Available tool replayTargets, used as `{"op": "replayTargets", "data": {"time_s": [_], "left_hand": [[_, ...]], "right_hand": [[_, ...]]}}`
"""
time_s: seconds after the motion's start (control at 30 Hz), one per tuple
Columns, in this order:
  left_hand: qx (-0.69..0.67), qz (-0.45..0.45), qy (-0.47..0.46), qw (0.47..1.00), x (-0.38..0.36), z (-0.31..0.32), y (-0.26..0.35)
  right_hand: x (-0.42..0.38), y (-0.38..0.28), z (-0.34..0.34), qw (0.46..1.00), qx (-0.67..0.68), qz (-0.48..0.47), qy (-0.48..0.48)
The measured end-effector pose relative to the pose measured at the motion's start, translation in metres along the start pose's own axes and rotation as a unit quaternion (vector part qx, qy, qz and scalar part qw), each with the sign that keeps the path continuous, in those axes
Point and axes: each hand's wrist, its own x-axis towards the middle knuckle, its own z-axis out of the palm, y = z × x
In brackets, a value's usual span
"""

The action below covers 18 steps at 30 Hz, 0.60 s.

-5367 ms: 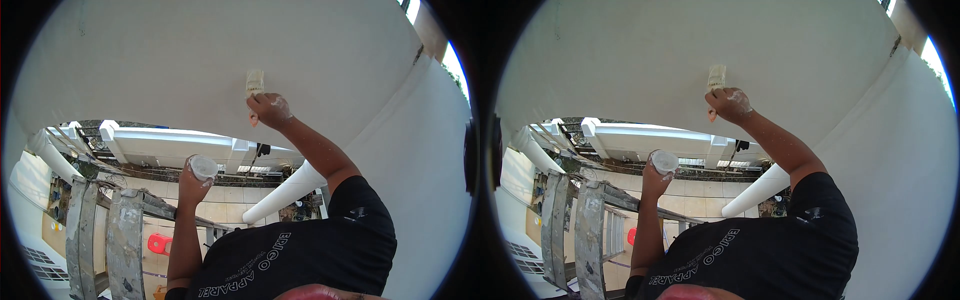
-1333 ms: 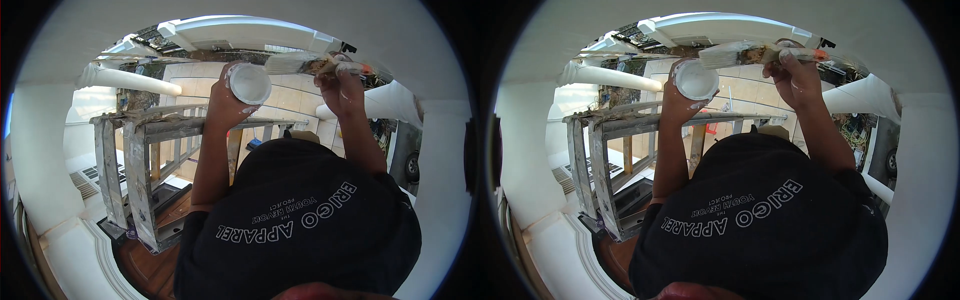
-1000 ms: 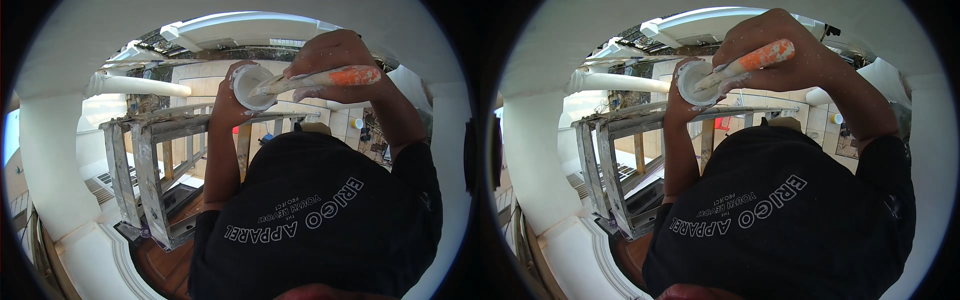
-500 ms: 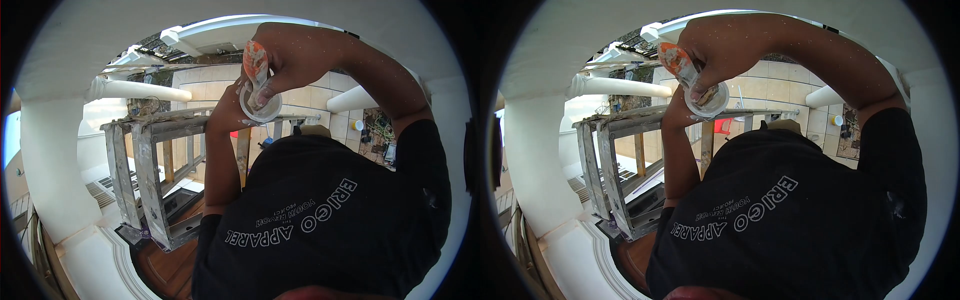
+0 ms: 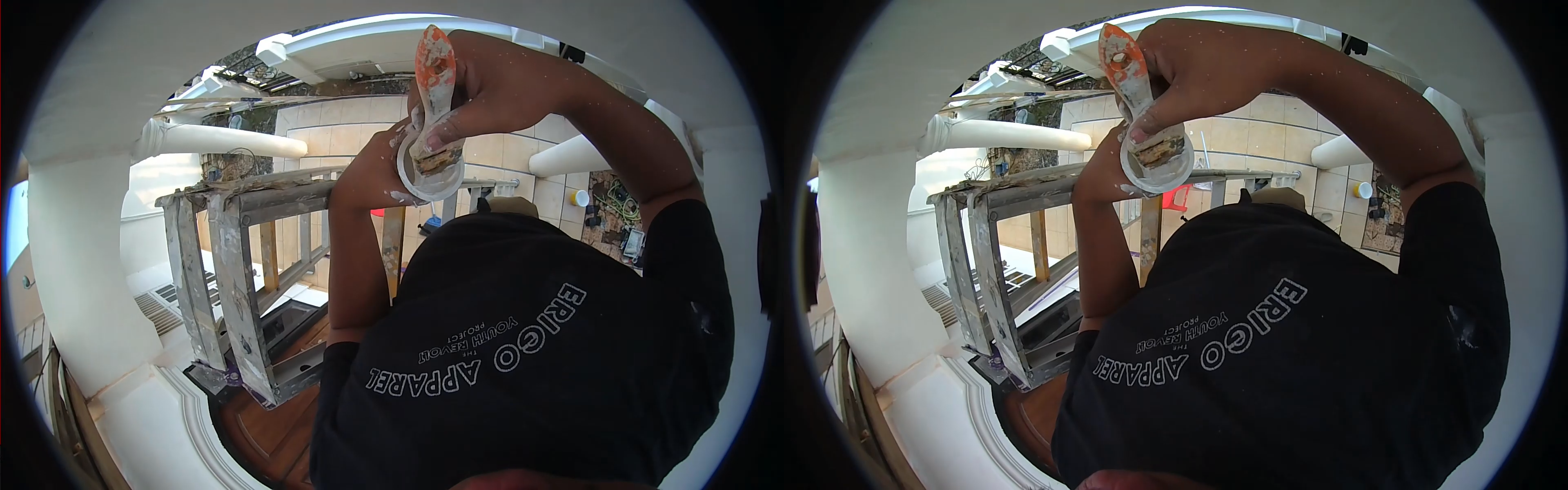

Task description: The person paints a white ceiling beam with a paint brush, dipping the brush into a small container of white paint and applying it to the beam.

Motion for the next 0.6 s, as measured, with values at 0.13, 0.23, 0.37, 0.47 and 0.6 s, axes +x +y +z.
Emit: {"op": "replayTargets", "data": {"time_s": [0.13,0.23,0.37,0.47,0.6], "left_hand": [[0.019,-0.040,-0.008,0.999,0.001,0.002,-0.005],[0.001,-0.066,0.014,0.998,0.005,0.007,-0.002],[0.069,-0.095,0.039,0.992,0.009,0.007,0.005],[0.061,-0.118,0.052,0.990,0.010,0.009,0.009],[0.067,-0.082,0.085,0.991,0.007,0.003,0.002]], "right_hand": [[-0.007,0.007,0.000,0.996,0.015,0.042,0.079],[-0.011,0.029,0.002,0.982,0.083,0.108,0.133],[-0.017,0.070,0.019,0.901,0.341,0.138,0.231],[-0.023,0.098,0.031,0.780,0.528,0.155,0.298],[-0.018,0.076,0.008,0.673,0.630,0.106,0.373]]}}
